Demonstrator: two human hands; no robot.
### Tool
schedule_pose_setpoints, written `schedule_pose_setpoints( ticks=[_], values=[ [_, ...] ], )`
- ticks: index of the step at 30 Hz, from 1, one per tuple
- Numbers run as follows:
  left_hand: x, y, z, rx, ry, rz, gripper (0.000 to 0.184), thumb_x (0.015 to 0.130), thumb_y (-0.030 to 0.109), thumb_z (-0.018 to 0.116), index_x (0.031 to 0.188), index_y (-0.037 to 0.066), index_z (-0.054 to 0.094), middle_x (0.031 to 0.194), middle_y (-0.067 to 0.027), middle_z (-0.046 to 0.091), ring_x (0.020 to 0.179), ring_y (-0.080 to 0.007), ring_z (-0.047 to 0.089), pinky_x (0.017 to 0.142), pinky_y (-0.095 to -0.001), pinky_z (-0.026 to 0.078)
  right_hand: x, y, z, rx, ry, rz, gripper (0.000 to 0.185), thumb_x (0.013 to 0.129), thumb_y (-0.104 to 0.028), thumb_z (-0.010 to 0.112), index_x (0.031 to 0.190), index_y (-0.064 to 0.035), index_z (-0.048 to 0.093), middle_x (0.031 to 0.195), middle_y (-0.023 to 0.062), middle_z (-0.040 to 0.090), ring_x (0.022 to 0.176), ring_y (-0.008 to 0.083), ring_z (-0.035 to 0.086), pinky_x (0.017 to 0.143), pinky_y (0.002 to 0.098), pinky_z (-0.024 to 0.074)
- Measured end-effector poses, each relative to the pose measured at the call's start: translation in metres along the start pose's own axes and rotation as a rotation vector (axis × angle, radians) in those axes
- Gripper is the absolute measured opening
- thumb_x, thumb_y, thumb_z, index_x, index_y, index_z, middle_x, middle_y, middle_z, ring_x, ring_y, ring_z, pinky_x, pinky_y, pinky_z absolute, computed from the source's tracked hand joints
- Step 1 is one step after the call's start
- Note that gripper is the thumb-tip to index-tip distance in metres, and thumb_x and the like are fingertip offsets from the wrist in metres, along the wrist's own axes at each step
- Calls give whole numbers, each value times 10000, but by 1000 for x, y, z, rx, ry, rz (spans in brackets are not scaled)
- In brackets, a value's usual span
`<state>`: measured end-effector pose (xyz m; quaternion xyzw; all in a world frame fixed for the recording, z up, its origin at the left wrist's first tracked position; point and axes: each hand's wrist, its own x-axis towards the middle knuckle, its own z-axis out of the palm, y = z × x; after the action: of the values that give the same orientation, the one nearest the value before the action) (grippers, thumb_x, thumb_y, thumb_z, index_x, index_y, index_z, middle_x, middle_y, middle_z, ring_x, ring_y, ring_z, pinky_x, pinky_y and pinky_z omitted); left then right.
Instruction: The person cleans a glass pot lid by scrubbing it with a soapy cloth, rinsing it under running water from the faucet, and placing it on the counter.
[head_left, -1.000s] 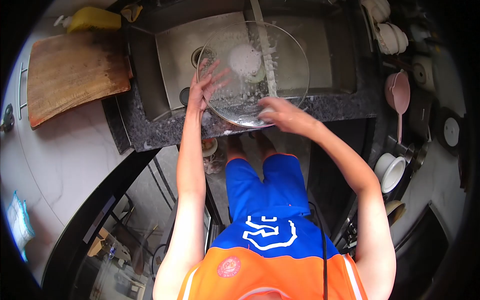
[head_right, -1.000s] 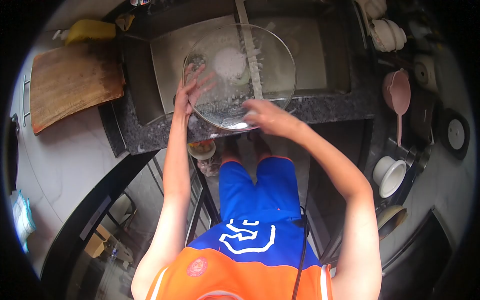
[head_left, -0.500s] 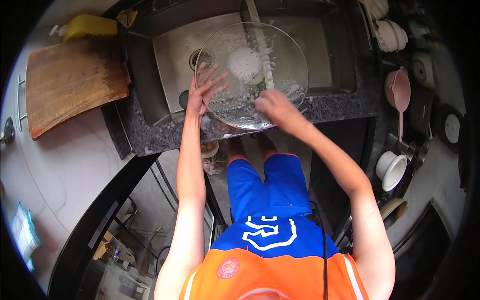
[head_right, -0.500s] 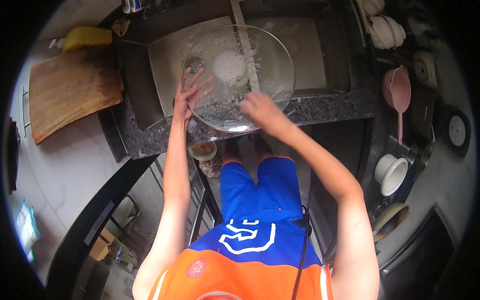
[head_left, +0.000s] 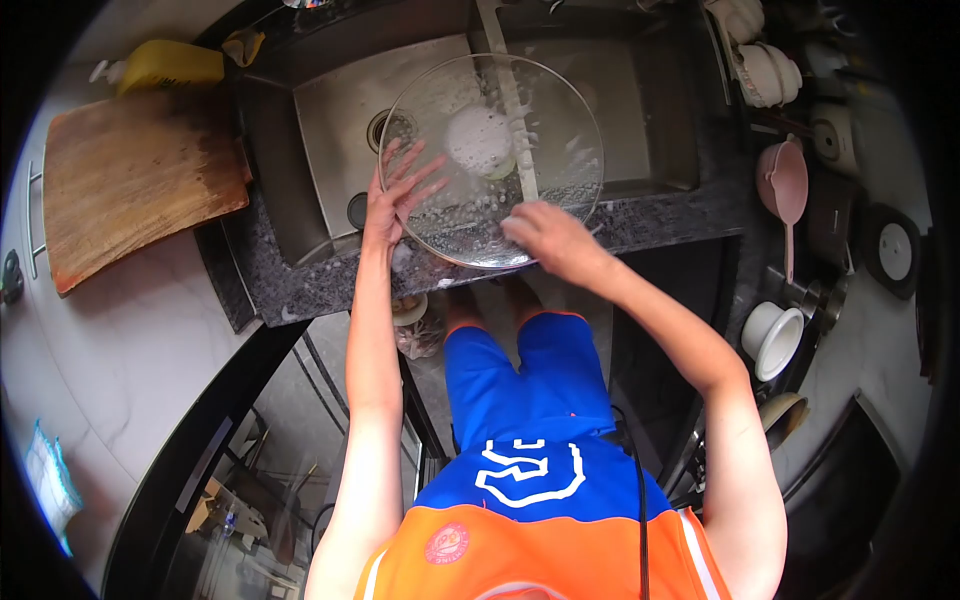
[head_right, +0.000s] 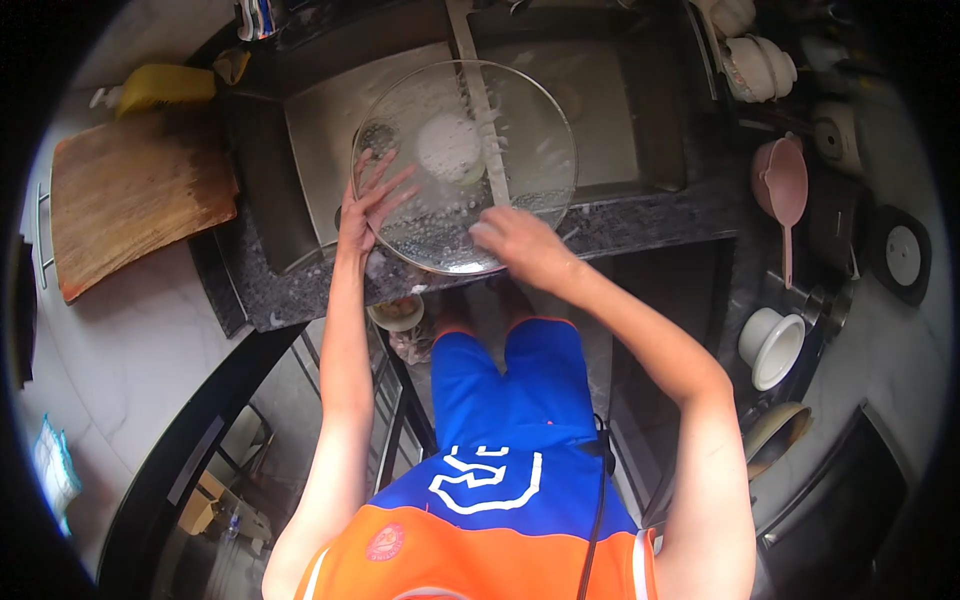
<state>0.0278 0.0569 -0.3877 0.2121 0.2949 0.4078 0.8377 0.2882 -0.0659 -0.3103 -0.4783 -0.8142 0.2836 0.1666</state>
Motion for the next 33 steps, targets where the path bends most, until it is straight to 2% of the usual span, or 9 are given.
schedule_pose_setpoints(
  ticks=[4,6,10,14,19,23,25,28,33],
  values=[
    [0,-1,2,42,0,6,663,847,-59,518,1441,97,268,1478,-252,309,1289,-501,392,1013,-643,400,-2,44,-25,-305,73,264,463,674,14,613,1130,-35,549,1098,168,545,1039,356,537,872,420,472],
    [-1,0,3,61,13,10,670,848,-56,517,1447,98,259,1478,-250,309,1289,-499,394,1014,-642,400,3,44,-14,-493,281,348,489,697,15,588,1182,13,529,1127,182,538,1080,356,520,915,418,462],
    [-1,-1,5,67,20,26,691,846,-48,528,1457,100,243,1479,-243,312,1287,-498,397,1010,-640,404,7,-7,23,-609,204,578,536,770,6,528,1278,135,411,1238,305,468,1179,426,463,1052,437,366],
    [-1,-2,4,54,-4,34,709,840,-47,536,1463,103,232,1481,-242,310,1292,-503,388,1006,-640,408,8,-33,44,-438,190,495,579,733,65,528,1287,153,386,1276,342,428,1237,462,398,1077,470,336],
    [-4,1,7,73,-12,35,730,823,-49,550,1463,103,233,1483,-242,306,1295,-506,381,1006,-640,409,41,48,5,-633,340,503,547,743,80,506,1278,130,404,1266,309,444,1215,444,416,1070,463,339],
    [-3,0,7,69,-11,37,729,815,-53,555,1457,100,244,1481,-240,310,1290,-503,390,1007,-637,410,44,50,1,-528,404,504,528,758,71,494,1276,123,405,1266,296,449,1216,435,418,1074,461,334],
    [-2,0,6,68,-19,28,726,814,-55,554,1455,100,249,1480,-238,313,1288,-502,394,1009,-635,411,24,22,21,-671,295,578,489,806,-21,508,1270,114,437,1281,259,470,1245,395,433,1071,446,341],
    [-2,1,4,70,-22,6,724,811,-57,555,1451,101,257,1478,-234,318,1285,-500,399,1010,-631,412,3,-16,42,-575,212,575,485,810,-9,499,1271,124,429,1338,292,438,1291,420,403,1084,475,329],
    [-3,0,5,78,-8,4,727,807,-56,562,1450,104,262,1479,-226,321,1283,-499,403,1010,-628,413,25,37,10,-571,206,476,523,789,19,523,1285,131,402,1333,291,438,1288,425,401,1084,460,333]
  ],
)
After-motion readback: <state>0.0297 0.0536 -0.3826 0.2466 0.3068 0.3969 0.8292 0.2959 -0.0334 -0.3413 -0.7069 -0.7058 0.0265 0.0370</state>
